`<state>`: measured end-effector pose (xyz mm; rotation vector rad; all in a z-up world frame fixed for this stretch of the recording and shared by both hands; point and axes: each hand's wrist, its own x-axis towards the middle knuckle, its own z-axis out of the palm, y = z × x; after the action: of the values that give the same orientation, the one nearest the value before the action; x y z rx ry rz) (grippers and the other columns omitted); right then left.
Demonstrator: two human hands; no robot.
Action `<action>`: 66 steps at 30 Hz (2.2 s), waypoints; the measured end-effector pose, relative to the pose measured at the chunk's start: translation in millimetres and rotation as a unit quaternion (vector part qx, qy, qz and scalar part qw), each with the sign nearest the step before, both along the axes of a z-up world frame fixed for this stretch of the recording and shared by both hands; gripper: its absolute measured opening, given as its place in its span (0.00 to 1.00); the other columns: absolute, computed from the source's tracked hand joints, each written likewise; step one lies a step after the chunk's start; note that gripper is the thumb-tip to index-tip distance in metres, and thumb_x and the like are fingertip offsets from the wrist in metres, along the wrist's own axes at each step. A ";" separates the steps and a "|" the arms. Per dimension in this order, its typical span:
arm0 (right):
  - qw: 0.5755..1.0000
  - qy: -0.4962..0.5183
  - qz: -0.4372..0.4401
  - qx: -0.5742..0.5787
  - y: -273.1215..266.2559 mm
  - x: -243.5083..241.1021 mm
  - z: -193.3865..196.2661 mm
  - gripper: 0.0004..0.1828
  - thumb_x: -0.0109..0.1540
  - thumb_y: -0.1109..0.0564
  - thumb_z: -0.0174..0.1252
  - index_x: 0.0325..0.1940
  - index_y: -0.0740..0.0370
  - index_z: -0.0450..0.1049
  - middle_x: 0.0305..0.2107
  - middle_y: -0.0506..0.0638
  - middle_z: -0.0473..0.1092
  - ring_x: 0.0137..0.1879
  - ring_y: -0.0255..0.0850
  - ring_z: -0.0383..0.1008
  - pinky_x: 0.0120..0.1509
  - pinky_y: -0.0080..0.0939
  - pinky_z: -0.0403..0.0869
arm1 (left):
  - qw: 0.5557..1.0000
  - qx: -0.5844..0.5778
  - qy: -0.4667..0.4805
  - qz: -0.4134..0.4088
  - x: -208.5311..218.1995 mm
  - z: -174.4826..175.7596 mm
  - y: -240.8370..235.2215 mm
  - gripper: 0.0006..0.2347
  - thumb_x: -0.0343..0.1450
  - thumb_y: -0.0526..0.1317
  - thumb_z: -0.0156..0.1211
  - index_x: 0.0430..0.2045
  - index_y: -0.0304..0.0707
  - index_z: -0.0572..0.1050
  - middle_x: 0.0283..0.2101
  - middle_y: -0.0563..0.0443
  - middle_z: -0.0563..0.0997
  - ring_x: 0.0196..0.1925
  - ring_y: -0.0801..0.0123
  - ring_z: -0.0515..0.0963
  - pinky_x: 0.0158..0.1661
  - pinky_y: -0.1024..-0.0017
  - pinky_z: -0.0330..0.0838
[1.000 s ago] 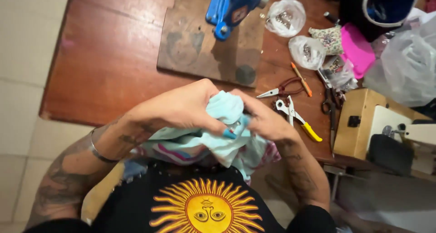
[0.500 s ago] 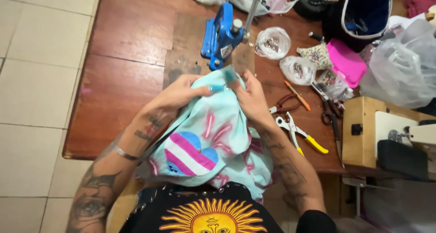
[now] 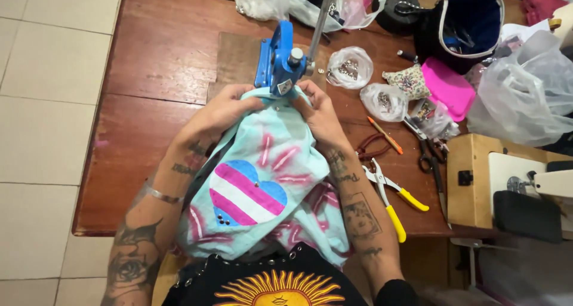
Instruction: Attaching metal hardware to a garment using a manual press machine
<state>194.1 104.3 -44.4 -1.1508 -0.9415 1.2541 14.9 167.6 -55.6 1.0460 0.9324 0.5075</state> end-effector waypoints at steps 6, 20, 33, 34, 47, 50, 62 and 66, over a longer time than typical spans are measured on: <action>0.998 0.047 0.014 0.033 10.6 -7.1 5.3 0.07 0.57 0.61 0.51 0.36 0.66 0.62 0.21 0.50 0.68 0.23 0.32 0.71 0.26 0.27 0.72 | 1.000 0.018 0.018 0.015 3.0 6.1 13.8 0.07 0.57 0.41 0.58 0.22 0.40 0.73 0.15 0.55 0.71 0.14 0.76 0.71 0.15 0.80 0.66; 0.992 -0.094 -0.069 0.042 8.0 -11.0 3.1 0.07 0.56 0.61 0.54 0.37 0.66 0.67 0.23 0.50 0.69 0.28 0.32 0.70 0.32 0.27 0.72 | 0.990 0.108 0.091 0.022 2.2 23.4 10.2 0.08 0.55 0.44 0.61 0.17 0.42 0.72 0.13 0.55 0.70 0.16 0.75 0.69 0.17 0.81 0.59; 0.986 -0.137 -0.075 0.051 4.0 -20.6 25.6 0.10 0.56 0.59 0.55 0.38 0.66 0.66 0.25 0.50 0.69 0.30 0.32 0.70 0.33 0.27 0.71 | 0.991 0.112 0.057 0.041 0.4 39.9 3.5 0.07 0.56 0.41 0.60 0.16 0.40 0.71 0.13 0.55 0.69 0.16 0.76 0.66 0.17 0.83 0.56; 0.986 -0.138 -0.076 0.051 4.3 -20.4 25.0 0.10 0.56 0.59 0.55 0.38 0.66 0.66 0.25 0.50 0.69 0.30 0.32 0.70 0.33 0.27 0.71 | 0.991 0.112 0.056 0.040 0.9 38.8 4.8 0.07 0.56 0.41 0.60 0.16 0.40 0.71 0.13 0.55 0.69 0.16 0.76 0.66 0.17 0.83 0.56; 0.962 -0.252 -0.101 0.022 10.3 -13.3 9.7 0.13 0.55 0.56 0.55 0.42 0.59 0.62 0.25 0.50 0.70 0.30 0.36 0.68 0.38 0.35 0.71 | 0.983 0.149 0.097 0.046 5.2 24.6 12.6 0.08 0.56 0.45 0.59 0.16 0.42 0.71 0.14 0.55 0.69 0.18 0.73 0.66 0.20 0.80 0.56; 0.951 -0.290 -0.110 -0.001 3.5 -16.3 11.0 0.14 0.55 0.54 0.55 0.42 0.55 0.61 0.23 0.49 0.70 0.29 0.36 0.68 0.37 0.37 0.70 | 0.973 0.179 0.137 0.040 7.3 16.1 10.2 0.08 0.55 0.47 0.60 0.16 0.46 0.72 0.16 0.54 0.70 0.20 0.70 0.69 0.21 0.77 0.58; 0.946 -0.300 -0.114 -0.038 4.9 -21.2 23.4 0.13 0.55 0.53 0.54 0.40 0.49 0.59 0.18 0.44 0.69 0.25 0.33 0.67 0.34 0.32 0.70 | 0.956 0.251 0.153 0.013 -1.5 29.2 16.0 0.08 0.58 0.45 0.58 0.15 0.42 0.71 0.15 0.51 0.70 0.22 0.67 0.69 0.25 0.74 0.61; 0.943 -0.312 -0.107 -0.042 2.9 -14.8 11.8 0.14 0.54 0.53 0.54 0.41 0.49 0.59 0.17 0.43 0.67 0.24 0.32 0.66 0.33 0.31 0.69 | 0.965 0.225 0.132 0.021 -0.5 34.3 9.4 0.08 0.57 0.44 0.59 0.15 0.41 0.71 0.15 0.52 0.69 0.21 0.68 0.68 0.24 0.75 0.59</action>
<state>179.3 107.2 -32.5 -1.7218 -1.1863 0.7600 14.4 177.0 -21.4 1.5356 1.1032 0.6444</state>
